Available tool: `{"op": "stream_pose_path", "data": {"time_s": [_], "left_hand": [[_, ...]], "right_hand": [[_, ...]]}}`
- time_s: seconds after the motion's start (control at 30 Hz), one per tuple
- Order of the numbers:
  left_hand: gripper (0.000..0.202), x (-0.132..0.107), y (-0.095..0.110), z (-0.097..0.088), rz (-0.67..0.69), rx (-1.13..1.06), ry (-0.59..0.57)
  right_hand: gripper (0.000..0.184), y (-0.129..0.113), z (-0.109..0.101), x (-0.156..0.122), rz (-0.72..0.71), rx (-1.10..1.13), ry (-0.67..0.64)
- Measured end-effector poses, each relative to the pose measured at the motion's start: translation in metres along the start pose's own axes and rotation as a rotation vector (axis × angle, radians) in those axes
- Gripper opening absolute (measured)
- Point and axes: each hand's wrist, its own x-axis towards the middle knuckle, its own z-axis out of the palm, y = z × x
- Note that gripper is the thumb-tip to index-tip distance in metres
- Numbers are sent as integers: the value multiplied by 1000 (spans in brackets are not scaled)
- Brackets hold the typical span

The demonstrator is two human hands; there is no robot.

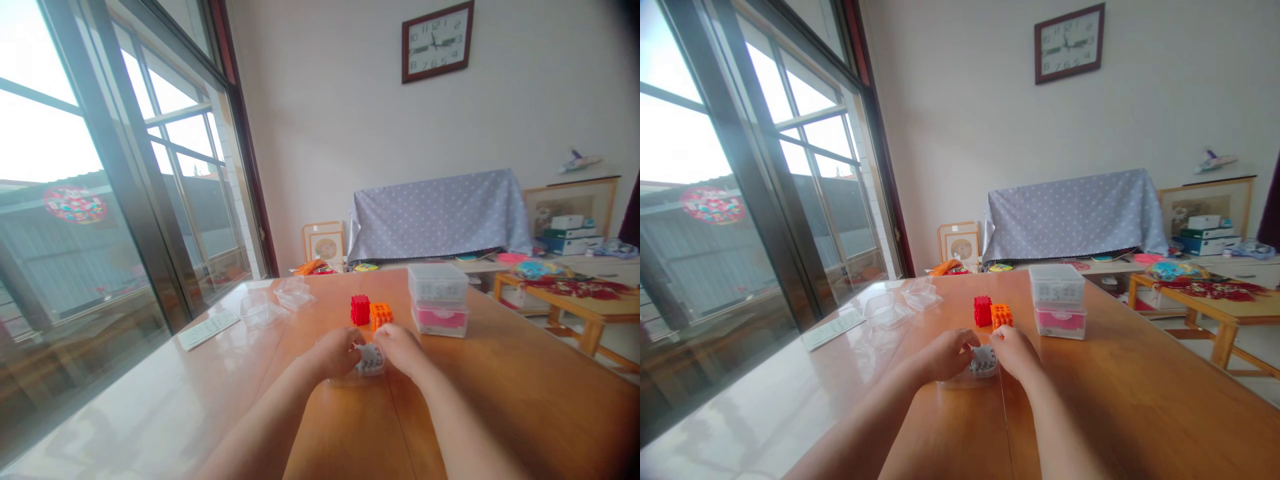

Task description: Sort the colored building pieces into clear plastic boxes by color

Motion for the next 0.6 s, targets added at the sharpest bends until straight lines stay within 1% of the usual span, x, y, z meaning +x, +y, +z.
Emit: {"op": "stream_pose_path", "data": {"time_s": [0.1, 0.17, 0.27, 0.33, 0.4, 0.47, 0.6], "left_hand": [[30, -9, -5, -14, 21, -19, 64], [30, -17, -14, -25, 18, -27, 100], [28, -32, -35, -40, -29, -50, 136], [30, -43, -51, -47, -66, -64, 152], [35, -55, -66, -49, -96, -74, 136], [40, -66, -77, -48, -127, -75, 97], [55, -80, -87, -38, -188, -61, 19]], "right_hand": [[25, 1, 0, 0, 3, -7, 0], [25, 2, 0, 0, 2, -4, -1], [24, 5, 2, 1, 1, 6, -6], [24, 7, 3, 1, 3, 6, -6], [25, 9, 4, 2, 1, -2, 1], [25, 10, 4, 3, -3, -5, -3], [24, 10, 4, 2, 5, -2, -20]]}}
